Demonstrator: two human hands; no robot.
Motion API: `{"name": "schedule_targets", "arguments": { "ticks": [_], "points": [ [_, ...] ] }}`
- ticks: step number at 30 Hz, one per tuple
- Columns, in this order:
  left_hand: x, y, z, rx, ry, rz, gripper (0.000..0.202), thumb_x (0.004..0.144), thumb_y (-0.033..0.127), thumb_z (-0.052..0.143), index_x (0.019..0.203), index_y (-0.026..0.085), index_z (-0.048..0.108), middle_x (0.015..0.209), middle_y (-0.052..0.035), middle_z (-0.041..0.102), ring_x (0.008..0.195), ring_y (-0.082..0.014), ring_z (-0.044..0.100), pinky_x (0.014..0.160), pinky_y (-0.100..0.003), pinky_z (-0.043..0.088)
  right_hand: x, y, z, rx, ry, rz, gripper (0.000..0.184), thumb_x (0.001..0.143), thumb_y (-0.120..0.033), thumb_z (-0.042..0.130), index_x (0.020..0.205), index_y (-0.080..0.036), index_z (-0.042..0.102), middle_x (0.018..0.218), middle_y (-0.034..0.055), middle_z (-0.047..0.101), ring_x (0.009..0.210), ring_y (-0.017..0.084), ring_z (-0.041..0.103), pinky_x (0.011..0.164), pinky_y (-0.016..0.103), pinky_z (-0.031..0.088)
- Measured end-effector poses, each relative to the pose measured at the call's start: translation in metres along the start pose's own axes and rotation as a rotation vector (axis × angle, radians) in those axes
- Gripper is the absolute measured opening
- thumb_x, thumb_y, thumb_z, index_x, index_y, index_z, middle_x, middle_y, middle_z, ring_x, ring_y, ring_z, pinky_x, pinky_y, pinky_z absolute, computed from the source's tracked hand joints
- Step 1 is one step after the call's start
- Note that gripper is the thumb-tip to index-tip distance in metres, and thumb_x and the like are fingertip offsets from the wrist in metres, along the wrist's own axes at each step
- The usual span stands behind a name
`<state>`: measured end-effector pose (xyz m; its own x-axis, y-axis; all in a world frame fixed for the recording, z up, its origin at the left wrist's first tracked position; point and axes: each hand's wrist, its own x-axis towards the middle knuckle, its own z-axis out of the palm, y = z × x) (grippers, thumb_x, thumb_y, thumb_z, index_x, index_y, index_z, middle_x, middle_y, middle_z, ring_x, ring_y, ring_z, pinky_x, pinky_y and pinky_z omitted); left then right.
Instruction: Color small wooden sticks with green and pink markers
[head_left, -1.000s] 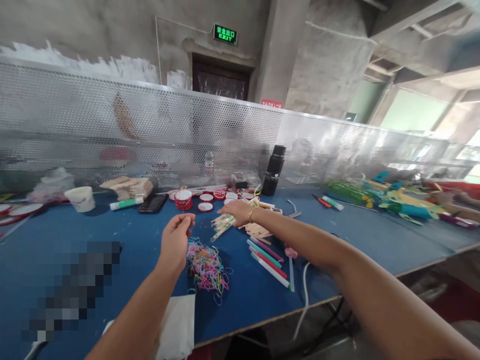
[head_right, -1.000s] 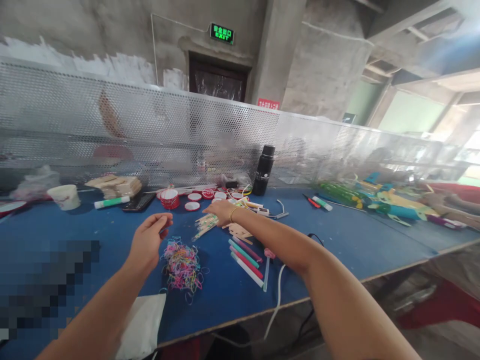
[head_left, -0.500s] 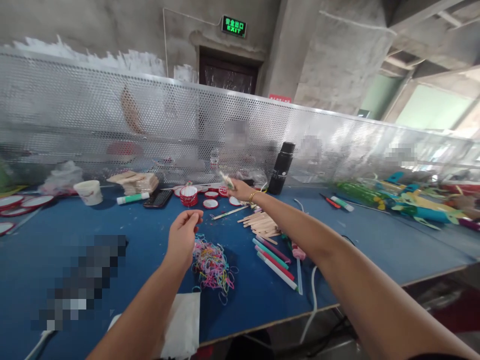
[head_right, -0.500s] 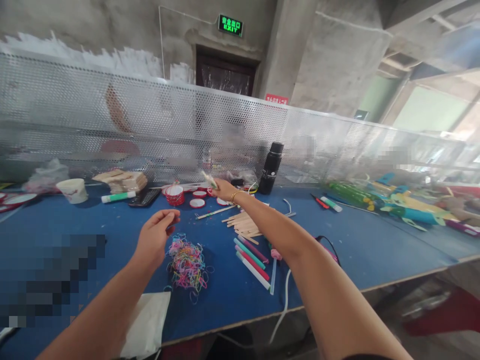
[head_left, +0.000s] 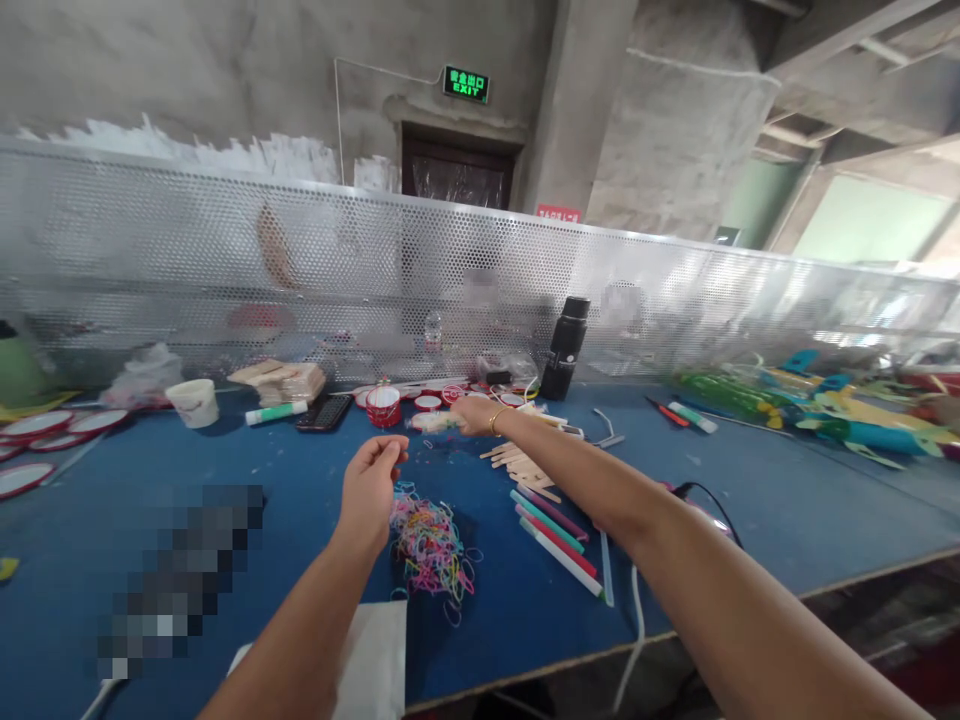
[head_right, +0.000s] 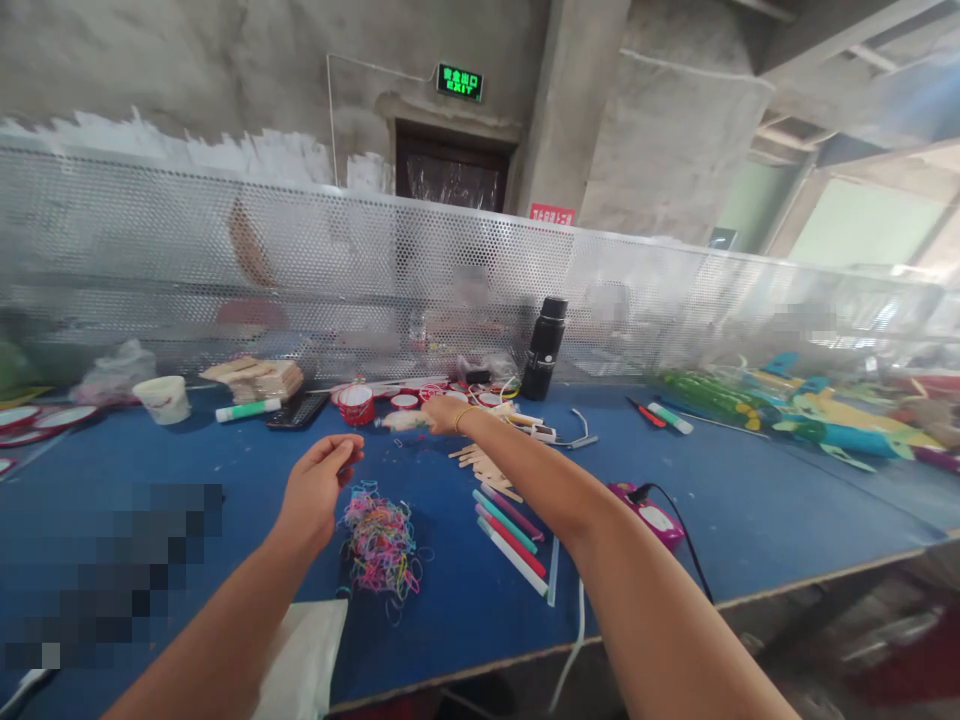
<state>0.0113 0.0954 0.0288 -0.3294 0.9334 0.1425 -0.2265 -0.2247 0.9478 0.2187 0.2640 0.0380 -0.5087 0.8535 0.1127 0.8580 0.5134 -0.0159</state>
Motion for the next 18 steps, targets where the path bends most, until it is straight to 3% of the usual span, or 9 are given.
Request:
{"name": "schedule_targets", "arguments": {
  "ticks": [5, 9, 13, 18],
  "points": [
    [0.001, 0.001, 0.000, 0.004, -0.012, 0.001, 0.051, 0.048, 0.062, 0.086, 0.073, 0.019, 0.074, 0.078, -0.0066, 0.072, 0.077, -0.0201, 0.065, 0.065, -0.028, 0.042, -0.004, 0.027, -0.046, 0.222, 0.247, 0.085, 0.030, 0.092, -0.029, 0.060, 0.117, -0.014, 0.066, 0.114, 0.0089, 0.075, 0.100, 0.023, 0.069, 0.088, 0.030, 0.051],
    [0.000, 0.004, 0.000, -0.017, 0.002, -0.030, 0.052, 0.043, 0.060, 0.088, 0.072, 0.019, 0.075, 0.079, -0.0064, 0.072, 0.078, -0.0203, 0.064, 0.066, -0.028, 0.042, -0.006, 0.030, -0.059, 0.429, 0.459, 0.143, 0.032, 0.098, -0.034, 0.046, 0.120, -0.016, 0.062, 0.115, 0.0076, 0.074, 0.105, 0.021, 0.068, 0.089, 0.029, 0.053],
    [-0.001, 0.004, -0.001, -0.014, 0.004, -0.033, 0.049, 0.045, 0.057, 0.087, 0.073, 0.019, 0.075, 0.081, -0.0058, 0.072, 0.079, -0.0196, 0.064, 0.067, -0.028, 0.042, -0.006, 0.013, -0.036, 0.617, 0.586, 0.177, 0.035, 0.102, -0.034, 0.036, 0.127, -0.019, 0.056, 0.111, 0.0094, 0.075, 0.101, 0.019, 0.071, 0.085, 0.030, 0.057],
    [-0.002, 0.004, 0.000, -0.032, -0.001, -0.050, 0.050, 0.042, 0.055, 0.088, 0.073, 0.018, 0.074, 0.079, -0.0055, 0.072, 0.076, -0.0184, 0.064, 0.064, -0.026, 0.042, -0.022, -0.015, 0.024, 0.722, 0.543, 0.224, 0.031, 0.094, -0.041, 0.054, 0.115, -0.019, 0.060, 0.095, 0.0080, 0.076, 0.091, 0.021, 0.074, 0.080, 0.032, 0.060]
  ]
}}
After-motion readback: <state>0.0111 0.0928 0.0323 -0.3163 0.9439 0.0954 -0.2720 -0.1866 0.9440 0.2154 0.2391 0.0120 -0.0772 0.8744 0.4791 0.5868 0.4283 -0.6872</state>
